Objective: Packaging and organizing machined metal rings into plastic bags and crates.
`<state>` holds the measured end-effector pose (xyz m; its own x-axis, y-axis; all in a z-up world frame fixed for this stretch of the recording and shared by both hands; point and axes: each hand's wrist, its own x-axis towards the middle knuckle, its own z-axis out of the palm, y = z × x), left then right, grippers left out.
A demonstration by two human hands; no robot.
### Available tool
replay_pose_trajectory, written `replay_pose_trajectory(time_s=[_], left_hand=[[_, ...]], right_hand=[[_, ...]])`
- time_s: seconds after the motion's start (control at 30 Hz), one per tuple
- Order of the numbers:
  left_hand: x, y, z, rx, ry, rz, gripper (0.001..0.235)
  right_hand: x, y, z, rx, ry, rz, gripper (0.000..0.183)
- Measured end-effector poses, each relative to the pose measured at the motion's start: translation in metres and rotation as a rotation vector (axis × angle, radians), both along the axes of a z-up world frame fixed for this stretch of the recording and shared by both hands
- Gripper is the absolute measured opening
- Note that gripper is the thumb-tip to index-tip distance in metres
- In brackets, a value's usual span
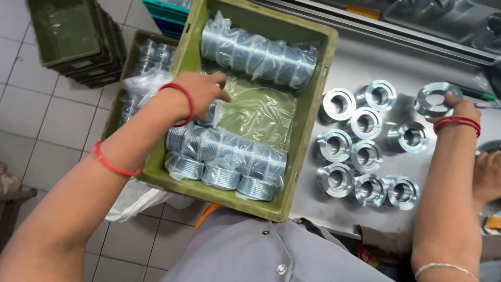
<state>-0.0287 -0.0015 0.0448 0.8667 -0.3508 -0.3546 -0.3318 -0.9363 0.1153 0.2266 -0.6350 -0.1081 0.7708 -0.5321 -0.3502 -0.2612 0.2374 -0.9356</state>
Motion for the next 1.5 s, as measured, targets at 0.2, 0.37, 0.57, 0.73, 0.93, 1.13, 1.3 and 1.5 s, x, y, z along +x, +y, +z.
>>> replay_pose_trajectory(time_s=[0.2,0.37,0.57,0.73,0.93,1.13,1.3,1.5], left_hand=[[0.011,-0.018,-0.054,0.125,-0.015,-0.172,0.021],[0.021,-0.022,-0.044,0.039,0.046,-0.039,0.018],[0.031,-0.017,-0.05,-0.248,-0.032,0.2,0.018],[0.036,-0.012,-0.073,-0.403,-0.191,0.376,0.018],[0.046,-0.019,-0.104,-0.686,-0.252,0.536,0.028],[0.046,-0.016,-0.123,-1.132,-0.179,0.615,0.038],[0.019,-0.009,-0.013,-1.148,-0.36,0.721,0.052],[-0.013,0.018,0.032,-0.431,-0.868,0.412,0.018]], right_hand=[[-0.012,0.003,-0.018,0.089,0.116,-0.015,0.045],[-0.024,-0.003,-0.025,-0.581,0.201,0.111,0.046],[-0.033,-0.005,-0.026,-1.181,0.261,0.243,0.028],[-0.054,0.053,0.011,-1.304,-0.155,0.336,0.029],[-0.193,0.3,0.134,0.503,0.068,1.256,0.062],[-0.209,0.383,0.032,-0.491,-0.312,1.365,0.056],[-0.226,0.426,0.042,-1.211,-0.21,1.66,0.058],[-0.23,0.433,0.067,-1.504,0.029,1.702,0.05]])
